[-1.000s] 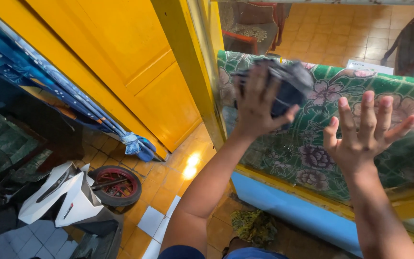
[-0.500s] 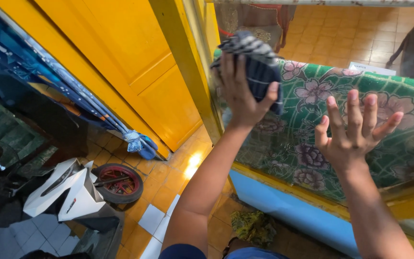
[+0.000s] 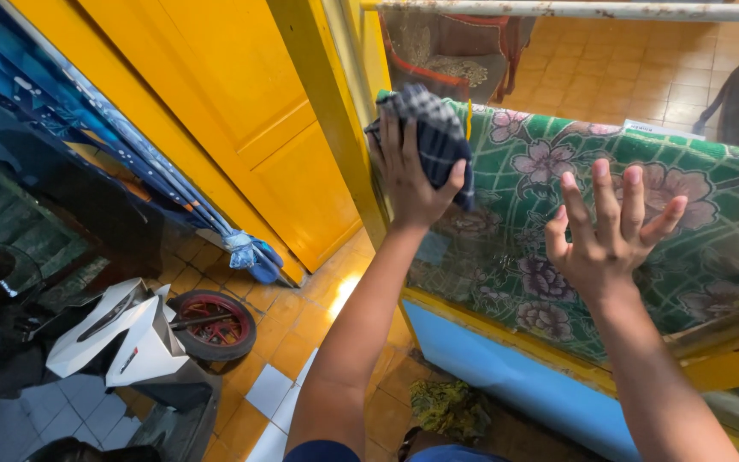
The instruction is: Cleaning a glass window or pane with a cloth.
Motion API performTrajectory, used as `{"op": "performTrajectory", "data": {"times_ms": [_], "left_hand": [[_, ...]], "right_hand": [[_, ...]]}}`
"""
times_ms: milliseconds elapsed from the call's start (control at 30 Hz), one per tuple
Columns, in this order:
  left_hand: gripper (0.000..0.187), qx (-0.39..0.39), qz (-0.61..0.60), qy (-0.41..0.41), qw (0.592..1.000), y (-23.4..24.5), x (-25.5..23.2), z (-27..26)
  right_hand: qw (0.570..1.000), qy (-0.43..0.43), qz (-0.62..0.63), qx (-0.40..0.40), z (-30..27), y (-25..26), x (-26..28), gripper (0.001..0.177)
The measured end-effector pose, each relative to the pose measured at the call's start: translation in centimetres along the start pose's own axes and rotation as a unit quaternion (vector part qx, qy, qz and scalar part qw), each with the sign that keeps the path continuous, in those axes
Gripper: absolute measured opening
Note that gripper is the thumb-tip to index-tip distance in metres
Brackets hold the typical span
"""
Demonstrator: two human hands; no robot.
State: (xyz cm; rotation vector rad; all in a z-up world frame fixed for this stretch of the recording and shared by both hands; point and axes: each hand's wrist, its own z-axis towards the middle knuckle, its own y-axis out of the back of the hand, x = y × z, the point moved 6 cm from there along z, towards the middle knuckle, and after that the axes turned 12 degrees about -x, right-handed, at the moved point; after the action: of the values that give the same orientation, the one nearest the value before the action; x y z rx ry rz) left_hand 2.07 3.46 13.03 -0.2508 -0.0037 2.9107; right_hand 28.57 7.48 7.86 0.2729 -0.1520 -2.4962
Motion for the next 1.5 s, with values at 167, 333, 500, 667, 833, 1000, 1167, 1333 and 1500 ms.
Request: {"op": "performTrajectory", "data": {"times_ms": [167, 333, 500, 667, 833, 1000, 1167, 1333, 1500], "left_hand": [[0.087, -0.012, -0.026, 0.035, 0.999, -1.3, -4.6, -0.9], [0.088, 0.079, -0.056, -0.124, 0.988, -1.8, -7.5, -4.8], [0.087, 0.083, -0.035, -0.117, 0.989, -1.9, -6.4, -2.6], [0.086, -0.008, -0.048, 0.032, 0.998, -2.8, -11.1, 0.3], [0.085, 0.036, -0.068, -0.049, 0.996, -4.2, -15.6, -3.1], [0.088, 0.121, -0.063, -0.187, 0.973, -5.0, -15.1, -6.0], [0.091, 0.048, -0.079, -0.075, 0.993, -4.6, -16.3, -2.1], [0.09, 0.065, -0.085, -0.091, 0.99, -5.4, -19.5, -3.7], [0.085, 0.144, -0.037, -0.282, 0.948, -5.6, -19.2, -7.1]], "right_hand": [[1.0, -0.003, 0.016, 0.011, 0.4, 0.7, 0.2, 0.053], [0.996, -0.028, 0.086, 0.009, 0.4, 2.9, -0.6, 0.051], [0.993, -0.027, 0.104, 0.044, -2.2, 5.2, -2.8, 0.051], [0.994, -0.057, 0.087, 0.033, -1.2, 8.5, -5.6, 0.048], [0.989, -0.094, 0.118, 0.006, -0.8, 10.8, -8.2, 0.048], [0.983, -0.094, 0.158, 0.018, -2.2, 11.2, -9.5, 0.048], [0.979, -0.094, 0.175, 0.039, -2.6, 11.3, -9.8, 0.049], [0.977, -0.087, 0.191, 0.047, -2.7, 11.1, -9.9, 0.049], [0.971, -0.088, 0.22, 0.046, -2.8, 11.2, -10.1, 0.051]]}}
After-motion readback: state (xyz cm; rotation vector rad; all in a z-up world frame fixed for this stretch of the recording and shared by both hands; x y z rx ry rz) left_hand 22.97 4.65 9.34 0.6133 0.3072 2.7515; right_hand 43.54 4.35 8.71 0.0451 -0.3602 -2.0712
